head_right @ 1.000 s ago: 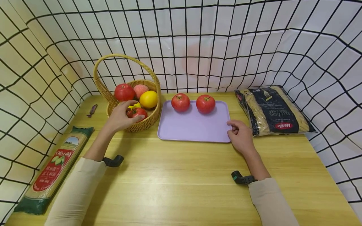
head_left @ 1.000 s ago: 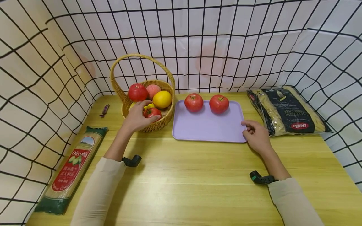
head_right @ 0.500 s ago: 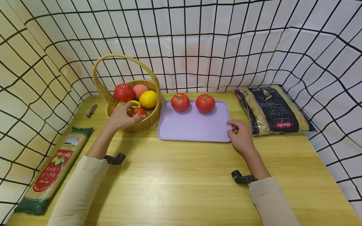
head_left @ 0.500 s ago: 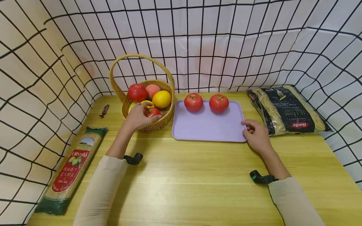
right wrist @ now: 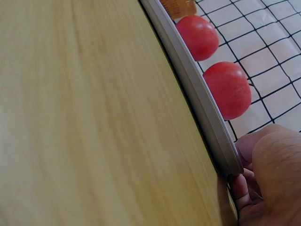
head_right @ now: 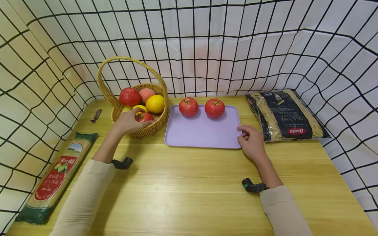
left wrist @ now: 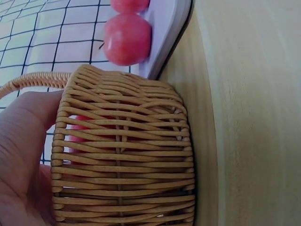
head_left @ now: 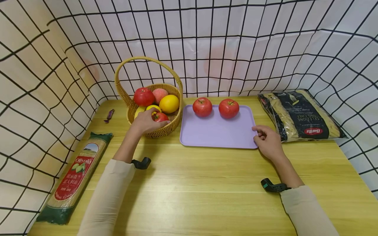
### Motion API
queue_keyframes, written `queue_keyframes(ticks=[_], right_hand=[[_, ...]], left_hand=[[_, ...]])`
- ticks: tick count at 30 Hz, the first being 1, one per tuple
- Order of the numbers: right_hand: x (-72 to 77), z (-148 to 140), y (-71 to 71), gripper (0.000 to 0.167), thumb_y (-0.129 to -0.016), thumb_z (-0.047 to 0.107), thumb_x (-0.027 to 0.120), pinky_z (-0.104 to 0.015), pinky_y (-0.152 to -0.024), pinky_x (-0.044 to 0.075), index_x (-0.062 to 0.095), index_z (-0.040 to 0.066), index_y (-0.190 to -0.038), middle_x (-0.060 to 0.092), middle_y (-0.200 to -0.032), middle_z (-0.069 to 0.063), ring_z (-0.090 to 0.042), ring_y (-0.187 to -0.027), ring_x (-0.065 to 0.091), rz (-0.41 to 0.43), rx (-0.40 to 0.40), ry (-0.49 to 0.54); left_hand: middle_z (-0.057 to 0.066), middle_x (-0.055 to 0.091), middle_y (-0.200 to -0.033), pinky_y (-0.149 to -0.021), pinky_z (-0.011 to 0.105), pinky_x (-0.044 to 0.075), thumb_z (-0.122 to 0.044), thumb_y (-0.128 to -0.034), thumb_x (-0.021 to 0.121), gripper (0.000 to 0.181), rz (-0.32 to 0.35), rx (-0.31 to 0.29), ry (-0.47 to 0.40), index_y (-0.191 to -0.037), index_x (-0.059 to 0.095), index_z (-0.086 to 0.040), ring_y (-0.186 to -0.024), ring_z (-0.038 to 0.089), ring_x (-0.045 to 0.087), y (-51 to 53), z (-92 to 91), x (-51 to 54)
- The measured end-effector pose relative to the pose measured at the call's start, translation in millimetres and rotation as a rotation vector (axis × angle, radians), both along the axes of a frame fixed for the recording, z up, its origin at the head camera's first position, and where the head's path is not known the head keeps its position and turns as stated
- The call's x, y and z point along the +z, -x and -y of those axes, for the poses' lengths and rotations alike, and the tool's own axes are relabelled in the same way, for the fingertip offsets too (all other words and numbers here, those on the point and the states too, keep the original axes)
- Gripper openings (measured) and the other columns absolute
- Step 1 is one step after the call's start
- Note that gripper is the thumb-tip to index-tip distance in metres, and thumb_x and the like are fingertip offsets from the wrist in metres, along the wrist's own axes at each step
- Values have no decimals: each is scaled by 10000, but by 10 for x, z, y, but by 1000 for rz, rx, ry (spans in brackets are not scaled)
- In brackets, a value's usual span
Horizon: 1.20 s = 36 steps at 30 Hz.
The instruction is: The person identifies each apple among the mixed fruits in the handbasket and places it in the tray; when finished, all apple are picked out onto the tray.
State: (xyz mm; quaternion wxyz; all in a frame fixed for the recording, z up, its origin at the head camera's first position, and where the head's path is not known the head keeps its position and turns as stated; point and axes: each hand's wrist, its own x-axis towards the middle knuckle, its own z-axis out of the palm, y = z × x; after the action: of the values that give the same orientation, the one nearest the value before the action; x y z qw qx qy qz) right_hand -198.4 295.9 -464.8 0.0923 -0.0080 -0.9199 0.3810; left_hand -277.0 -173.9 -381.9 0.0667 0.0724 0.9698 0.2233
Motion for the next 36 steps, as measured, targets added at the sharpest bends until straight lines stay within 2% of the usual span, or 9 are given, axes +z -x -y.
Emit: queue_keyframes(ticks=[4, 9, 15, 23, 27, 30, 36], right_hand=[[-6, 2, 1, 353, -948, 53, 583, -135, -676, 386, 681, 31, -1286, 626, -1042, -137, -182, -848, 507, 1, -1, 2], [2, 3, 3, 354, -949, 54, 580, -134, -677, 386, 681, 31, -1287, 626, -1037, -136, -190, -850, 509, 1, -3, 1], [5, 5, 0, 357, -951, 66, 578, -142, -680, 382, 679, 33, -1292, 628, -1047, -135, -177, -848, 507, 4, 1, -3], [-21, -6, 5, 358, -952, 68, 582, -138, -676, 378, 681, 39, -1295, 629, -1046, -130, -171, -846, 508, 3, 1, -5], [-20, -4, -2, 357, -953, 66, 579, -138, -678, 376, 679, 35, -1294, 624, -1052, -133, -176, -852, 505, 4, 1, -2], [-12, 2, -8, 356, -952, 60, 575, -135, -676, 375, 677, 28, -1292, 622, -1054, -138, -183, -853, 503, 3, 1, 0], [2, 15, -13, 351, -955, 58, 571, -133, -676, 373, 676, 21, -1287, 618, -1051, -142, -186, -850, 500, -1, 5, 2]], left_hand=[[218, 604, -1312, -993, 556, 512, -616, -831, 724, 796, -31, 37, -50, -1394, 515, -92, -1199, 415, 542, -27, -4, -21], [221, 618, -1241, -935, 525, 550, -588, -786, 791, 827, -131, 90, -133, -1351, 480, -70, -1117, 378, 580, -68, -16, -63], [158, 646, -1223, -910, 512, 562, -587, -745, 835, 779, -224, 137, -221, -1296, 527, -131, -1121, 346, 577, -103, -26, -95], [73, 653, -1244, -941, 536, 530, -596, -725, 847, 712, -341, 134, -322, -1266, 601, -204, -1164, 328, 529, -149, -27, -85], [53, 654, -1281, -969, 551, 522, -622, -731, 829, 733, -396, 124, -346, -1304, 609, -221, -1196, 308, 525, -171, -50, -36], [43, 654, -1303, -972, 556, 524, -632, -728, 829, 758, -413, 116, -371, -1328, 612, -224, -1211, 301, 521, -195, -86, 14], [11, 676, -1281, -954, 498, 554, -630, -701, 863, 774, -473, 81, -446, -1322, 644, -224, -1163, 237, 582, -220, -196, 67]])
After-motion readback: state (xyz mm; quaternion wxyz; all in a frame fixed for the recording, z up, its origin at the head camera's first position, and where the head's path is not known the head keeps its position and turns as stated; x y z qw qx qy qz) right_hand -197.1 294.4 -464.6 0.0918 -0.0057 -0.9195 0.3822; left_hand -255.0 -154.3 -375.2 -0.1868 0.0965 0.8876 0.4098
